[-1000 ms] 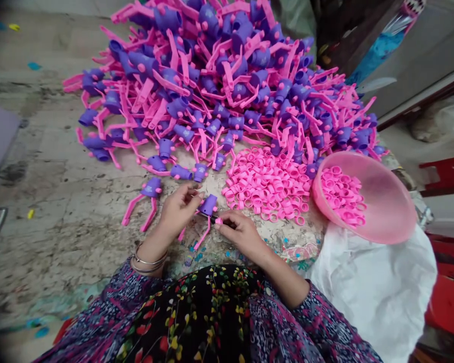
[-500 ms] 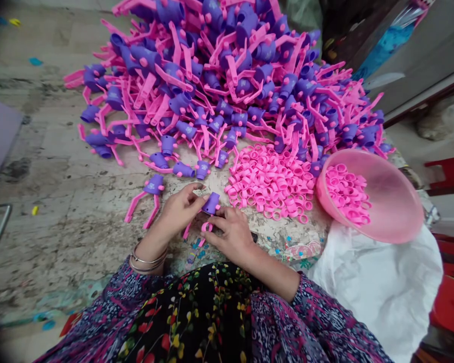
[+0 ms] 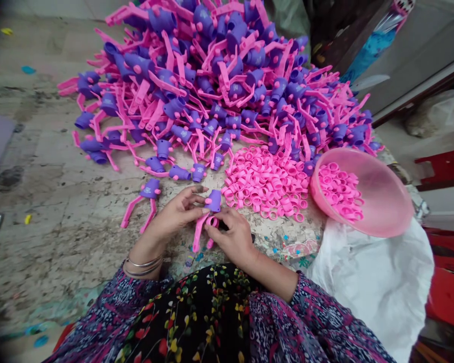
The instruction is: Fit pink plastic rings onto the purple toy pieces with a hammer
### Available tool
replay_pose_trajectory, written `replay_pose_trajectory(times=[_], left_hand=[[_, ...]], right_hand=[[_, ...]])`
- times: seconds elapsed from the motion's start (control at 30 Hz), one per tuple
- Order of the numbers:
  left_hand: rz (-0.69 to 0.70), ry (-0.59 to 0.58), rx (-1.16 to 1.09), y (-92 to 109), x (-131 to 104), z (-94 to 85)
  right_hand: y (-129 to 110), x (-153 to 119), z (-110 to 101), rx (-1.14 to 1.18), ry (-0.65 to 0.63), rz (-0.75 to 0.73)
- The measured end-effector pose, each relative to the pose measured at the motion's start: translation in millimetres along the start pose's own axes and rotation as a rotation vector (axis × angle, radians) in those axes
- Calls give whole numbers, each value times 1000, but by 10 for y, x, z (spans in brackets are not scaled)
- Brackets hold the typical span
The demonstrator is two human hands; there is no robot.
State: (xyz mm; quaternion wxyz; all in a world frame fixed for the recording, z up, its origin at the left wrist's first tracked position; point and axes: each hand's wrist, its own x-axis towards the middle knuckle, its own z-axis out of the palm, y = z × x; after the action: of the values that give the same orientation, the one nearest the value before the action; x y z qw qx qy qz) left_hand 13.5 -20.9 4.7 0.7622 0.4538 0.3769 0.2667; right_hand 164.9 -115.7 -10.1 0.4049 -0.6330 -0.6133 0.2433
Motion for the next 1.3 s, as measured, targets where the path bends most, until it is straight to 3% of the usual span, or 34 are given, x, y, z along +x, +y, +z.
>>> replay_pose_trajectory(times=[0.27, 0.47, 0.7, 0.83, 1.1, 1.3], left_hand=[[-88, -130, -353, -7, -23, 26], [-100, -157, -384, 33, -45, 68], [-28, -55, -448, 28, -24, 28], [-55, -46, -521, 90, 0, -68], [-146, -36, -625, 77, 56, -110], [-66, -11, -582, 81, 20, -84]], right_hand=[[-80, 68, -144, -107, 88, -304], [-67, 113, -170, -228, 73, -455], [-118, 126, -221, -105, -22, -404], [-191, 196, -288, -38, 26, -305], [-174, 295, -327, -297, 26, -315], [-178, 320, -328, -321, 22, -300]])
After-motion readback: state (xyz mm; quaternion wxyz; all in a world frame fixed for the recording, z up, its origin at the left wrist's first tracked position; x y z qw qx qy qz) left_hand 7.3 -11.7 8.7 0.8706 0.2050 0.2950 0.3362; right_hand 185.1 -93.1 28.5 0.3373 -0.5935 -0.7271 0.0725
